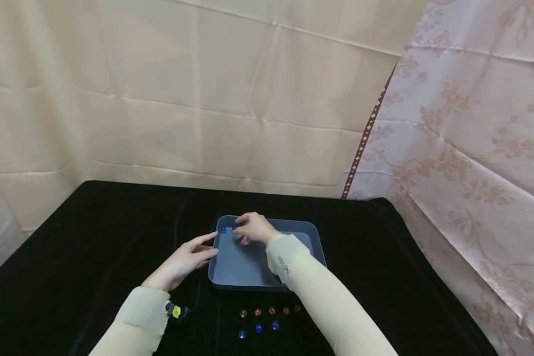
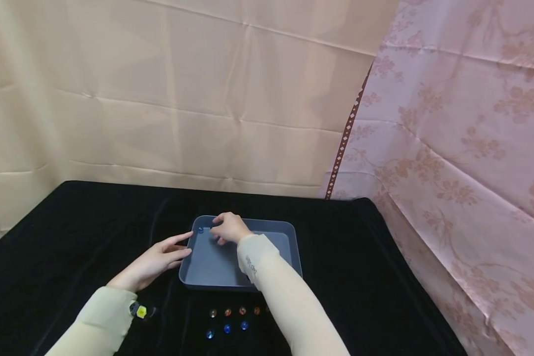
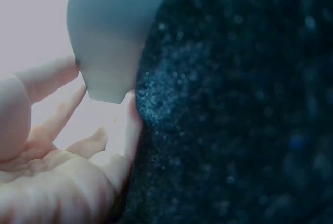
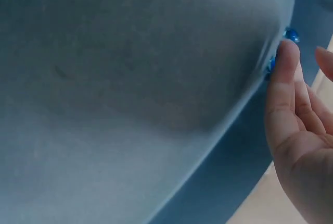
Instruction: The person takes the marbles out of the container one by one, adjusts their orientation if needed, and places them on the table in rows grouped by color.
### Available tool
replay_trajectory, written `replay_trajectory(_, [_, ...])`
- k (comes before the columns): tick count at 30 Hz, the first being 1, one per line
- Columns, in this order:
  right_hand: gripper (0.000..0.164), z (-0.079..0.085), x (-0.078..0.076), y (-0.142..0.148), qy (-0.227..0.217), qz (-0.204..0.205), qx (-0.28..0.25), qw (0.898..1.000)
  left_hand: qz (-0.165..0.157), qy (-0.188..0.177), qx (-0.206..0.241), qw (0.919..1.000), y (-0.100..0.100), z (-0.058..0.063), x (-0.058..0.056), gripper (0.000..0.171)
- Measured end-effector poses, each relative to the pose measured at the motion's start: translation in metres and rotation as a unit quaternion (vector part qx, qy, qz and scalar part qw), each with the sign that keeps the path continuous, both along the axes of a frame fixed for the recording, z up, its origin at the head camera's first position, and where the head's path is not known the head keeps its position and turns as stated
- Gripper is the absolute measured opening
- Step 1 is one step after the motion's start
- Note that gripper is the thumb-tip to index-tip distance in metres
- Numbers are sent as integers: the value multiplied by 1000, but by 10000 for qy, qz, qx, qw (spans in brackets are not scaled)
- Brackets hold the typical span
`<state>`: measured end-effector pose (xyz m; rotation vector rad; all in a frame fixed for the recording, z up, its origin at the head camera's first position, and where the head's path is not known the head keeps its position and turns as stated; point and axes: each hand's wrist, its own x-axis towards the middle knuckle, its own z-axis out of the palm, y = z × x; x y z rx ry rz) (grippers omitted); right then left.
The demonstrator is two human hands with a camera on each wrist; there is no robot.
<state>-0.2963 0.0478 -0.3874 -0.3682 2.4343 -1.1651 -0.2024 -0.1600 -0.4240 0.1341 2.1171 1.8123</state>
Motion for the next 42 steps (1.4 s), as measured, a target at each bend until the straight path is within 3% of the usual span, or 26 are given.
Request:
replay_trajectory(15, [34, -23, -7, -6, -678, -409, -685, 9945, 5, -58, -34, 10000, 1, -2, 1, 59])
replay_trajectory(24, [21, -28, -8, -16, -305, -816, -434, 9953, 170, -126, -63, 9998, 1, -2, -1, 55])
replay_trajectory(30, [13, -34, -10, -20, -89, -1086, -237, 9938, 62, -120, -3, 9999, 0, -1, 0, 58])
replay_trajectory(42, [12, -27, -7, -23, 104, -1264, 31, 9919, 15, -69, 31, 10000, 0, 2, -1, 59])
